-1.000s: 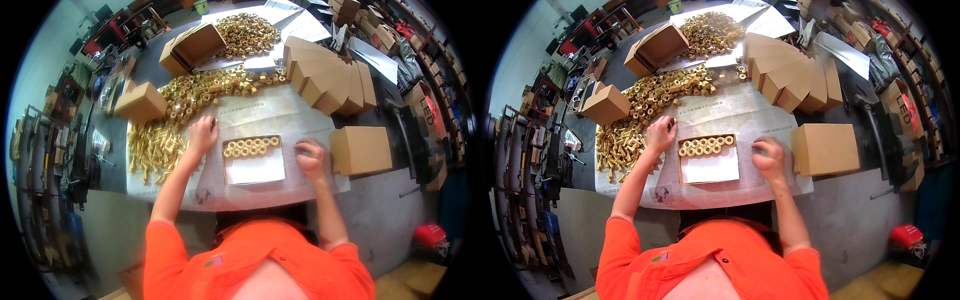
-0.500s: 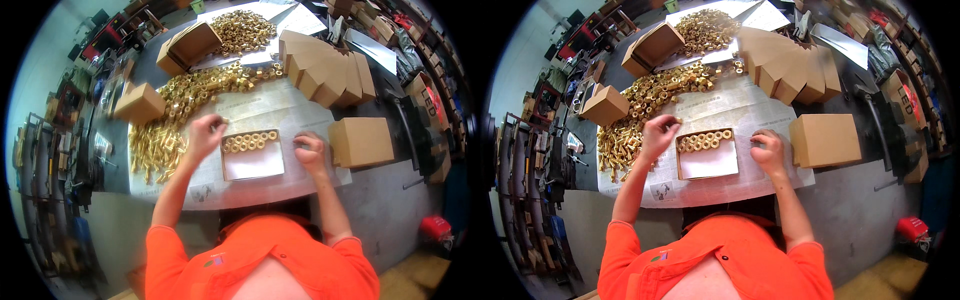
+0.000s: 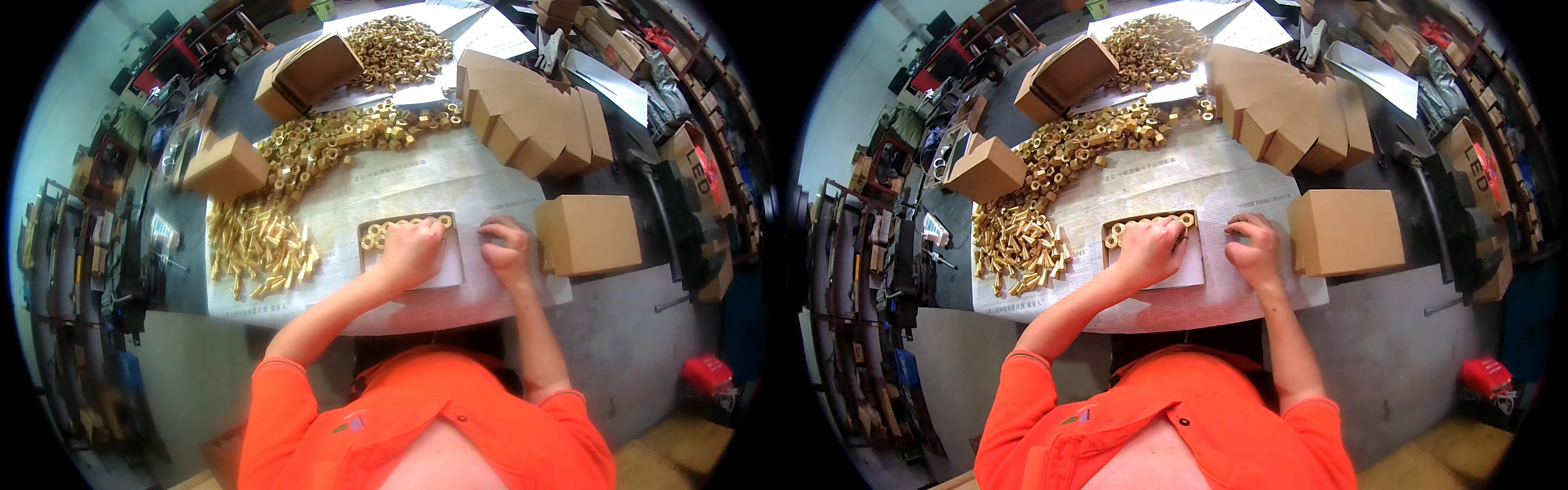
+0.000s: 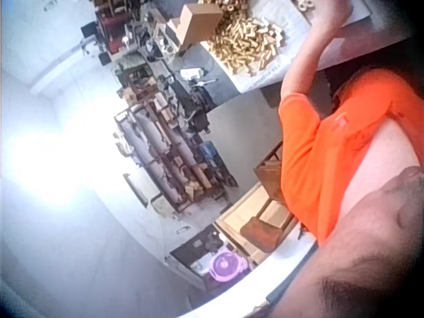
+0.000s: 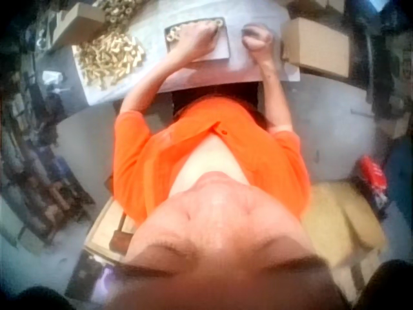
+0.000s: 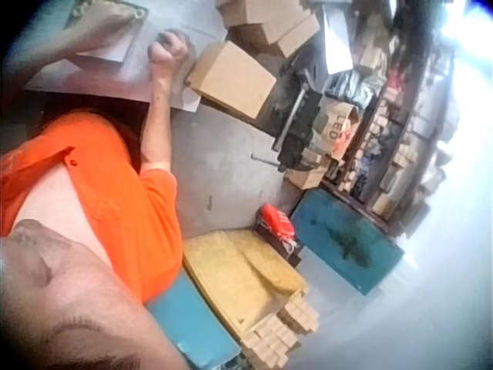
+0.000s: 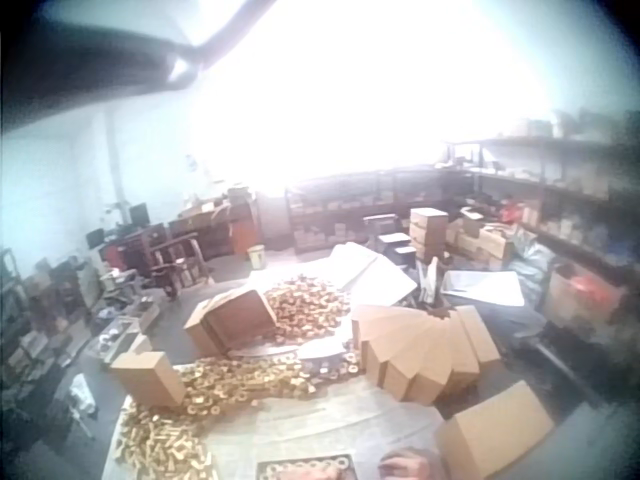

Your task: The person picks small brass fittings from a pile on the table and places them one by one into a cardboard box. The person continues this repetitive sorting process throughout the clip.

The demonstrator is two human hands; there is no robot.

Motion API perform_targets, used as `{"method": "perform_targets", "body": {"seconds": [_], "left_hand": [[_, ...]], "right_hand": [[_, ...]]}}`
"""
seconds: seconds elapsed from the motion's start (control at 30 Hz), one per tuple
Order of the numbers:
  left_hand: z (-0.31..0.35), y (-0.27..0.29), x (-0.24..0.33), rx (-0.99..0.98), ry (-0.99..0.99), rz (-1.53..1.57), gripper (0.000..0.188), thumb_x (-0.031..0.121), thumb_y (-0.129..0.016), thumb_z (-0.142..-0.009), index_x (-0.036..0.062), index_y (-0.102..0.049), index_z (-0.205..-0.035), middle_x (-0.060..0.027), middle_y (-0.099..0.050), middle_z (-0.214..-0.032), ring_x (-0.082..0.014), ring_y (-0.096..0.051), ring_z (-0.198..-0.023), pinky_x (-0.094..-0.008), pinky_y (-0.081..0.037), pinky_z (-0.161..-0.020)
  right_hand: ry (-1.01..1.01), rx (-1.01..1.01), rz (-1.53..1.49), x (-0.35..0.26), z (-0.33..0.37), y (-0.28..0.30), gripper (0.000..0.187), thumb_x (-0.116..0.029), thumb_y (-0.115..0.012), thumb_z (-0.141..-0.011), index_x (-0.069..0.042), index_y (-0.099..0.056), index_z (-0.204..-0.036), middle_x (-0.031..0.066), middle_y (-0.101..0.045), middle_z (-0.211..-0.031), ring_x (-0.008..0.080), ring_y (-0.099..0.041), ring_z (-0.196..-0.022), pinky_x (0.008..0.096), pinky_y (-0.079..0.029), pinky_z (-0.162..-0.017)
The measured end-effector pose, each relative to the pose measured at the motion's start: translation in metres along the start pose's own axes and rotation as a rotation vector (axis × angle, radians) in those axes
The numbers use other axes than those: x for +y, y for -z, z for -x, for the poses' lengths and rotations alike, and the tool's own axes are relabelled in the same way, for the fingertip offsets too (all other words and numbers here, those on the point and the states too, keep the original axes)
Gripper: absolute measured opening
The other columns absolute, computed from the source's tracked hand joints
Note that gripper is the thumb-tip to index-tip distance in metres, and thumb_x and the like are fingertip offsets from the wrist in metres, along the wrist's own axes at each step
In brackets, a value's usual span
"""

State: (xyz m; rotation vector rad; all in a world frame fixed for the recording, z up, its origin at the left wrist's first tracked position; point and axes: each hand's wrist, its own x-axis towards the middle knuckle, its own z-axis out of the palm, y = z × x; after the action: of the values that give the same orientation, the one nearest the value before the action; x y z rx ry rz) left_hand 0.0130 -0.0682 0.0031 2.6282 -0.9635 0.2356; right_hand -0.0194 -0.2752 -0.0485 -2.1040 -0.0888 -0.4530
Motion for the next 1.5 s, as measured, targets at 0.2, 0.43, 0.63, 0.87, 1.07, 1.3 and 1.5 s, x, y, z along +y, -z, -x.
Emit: {"method": "perform_targets", "body": {"seconds": [0.2, 0.43, 0.63, 0.87, 1.07, 1.3, 1.5], "left_hand": [[-0.006, 0.012, -0.006, -0.104, 0.062, 0.125, 0.018, 0.024, -0.064, -0.081, 0.0077, -0.064, -0.088, -0.0112, -0.066, -0.071, -0.03, -0.065, -0.066, -0.0431, -0.05, -0.06], [-0.04, 0.032, -0.119, 0.06, 0.444, 0.069, 0.013, 0.019, -0.066, -0.085, 0.0091, -0.069, -0.093, -0.0078, -0.07, -0.074, -0.0142, -0.065, -0.058, -0.0295, -0.049, -0.051], [-0.043, 0.012, -0.18, 0.074, 0.427, -0.251, 0.035, 0.03, -0.066, -0.081, 0.0083, -0.063, -0.109, -0.0156, -0.069, -0.084, -0.033, -0.068, -0.079, -0.0451, -0.054, -0.07], [-0.04, 0.011, -0.179, 0.002, 0.442, -0.267, 0.024, 0.027, -0.066, -0.077, 0.0069, -0.066, -0.089, -0.0168, -0.068, -0.079, -0.034, -0.067, -0.076, -0.0448, -0.054, -0.067], [-0.028, 0.008, -0.185, 0.048, 0.425, -0.202, 0.021, 0.025, -0.064, -0.076, 0.0049, -0.066, -0.081, -0.0162, -0.067, -0.074, -0.0342, -0.066, -0.075, -0.0457, -0.052, -0.069], [-0.023, 0.012, -0.187, 0.029, 0.388, -0.196, 0.02, 0.024, -0.063, -0.077, 0.0045, -0.067, -0.082, -0.0164, -0.068, -0.077, -0.0343, -0.066, -0.075, -0.0452, -0.052, -0.069], [-0.017, 0.054, -0.112, 0.071, 0.241, 0.14, 0.011, 0.01, -0.068, -0.078, 0.0015, -0.067, -0.084, -0.0118, -0.069, -0.074, -0.0204, -0.067, -0.063, -0.0322, -0.052, -0.059]], "right_hand": [[0.02, 0.012, 0.011, 0.003, 0.0, 0.0, 0.023, -0.007, -0.058, -0.057, 0.0, -0.067, -0.077, 0.0129, -0.066, -0.089, 0.0305, -0.061, -0.088, 0.0346, -0.049, -0.079], [0.039, 0.01, -0.008, 0.003, -0.001, 0.0, 0.021, -0.007, -0.058, -0.059, 0.0, -0.067, -0.077, 0.0131, -0.066, -0.089, 0.0307, -0.062, -0.086, 0.0342, -0.049, -0.078], [0.035, -0.007, -0.002, -0.004, -0.003, 0.003, 0.021, -0.006, -0.058, -0.059, 0.0, -0.066, -0.077, 0.0127, -0.066, -0.089, 0.0303, -0.062, -0.086, 0.0338, -0.049, -0.078], [0.03, -0.006, 0.015, -0.001, -0.001, 0.001, 0.021, -0.006, -0.057, -0.06, 0.0, -0.067, -0.078, 0.0129, -0.066, -0.089, 0.0304, -0.062, -0.086, 0.0339, -0.049, -0.077], [0.023, 0.0, 0.003, -0.002, -0.001, 0.0, 0.021, -0.005, -0.057, -0.06, 0.0, -0.066, -0.077, 0.0127, -0.066, -0.088, 0.0305, -0.062, -0.086, 0.0341, -0.049, -0.077], [0.045, 0.042, 0.004, -0.003, -0.001, 0.0, 0.02, -0.005, -0.057, -0.059, -0.002, -0.067, -0.076, 0.0115, -0.066, -0.088, 0.0298, -0.061, -0.087, 0.0346, -0.049, -0.078], [0.009, 0.062, -0.029, 0.001, 0.001, -0.003, 0.018, -0.007, -0.058, -0.059, -0.002, -0.068, -0.074, 0.0103, -0.067, -0.086, 0.0301, -0.061, -0.086, 0.0348, -0.049, -0.077]]}}
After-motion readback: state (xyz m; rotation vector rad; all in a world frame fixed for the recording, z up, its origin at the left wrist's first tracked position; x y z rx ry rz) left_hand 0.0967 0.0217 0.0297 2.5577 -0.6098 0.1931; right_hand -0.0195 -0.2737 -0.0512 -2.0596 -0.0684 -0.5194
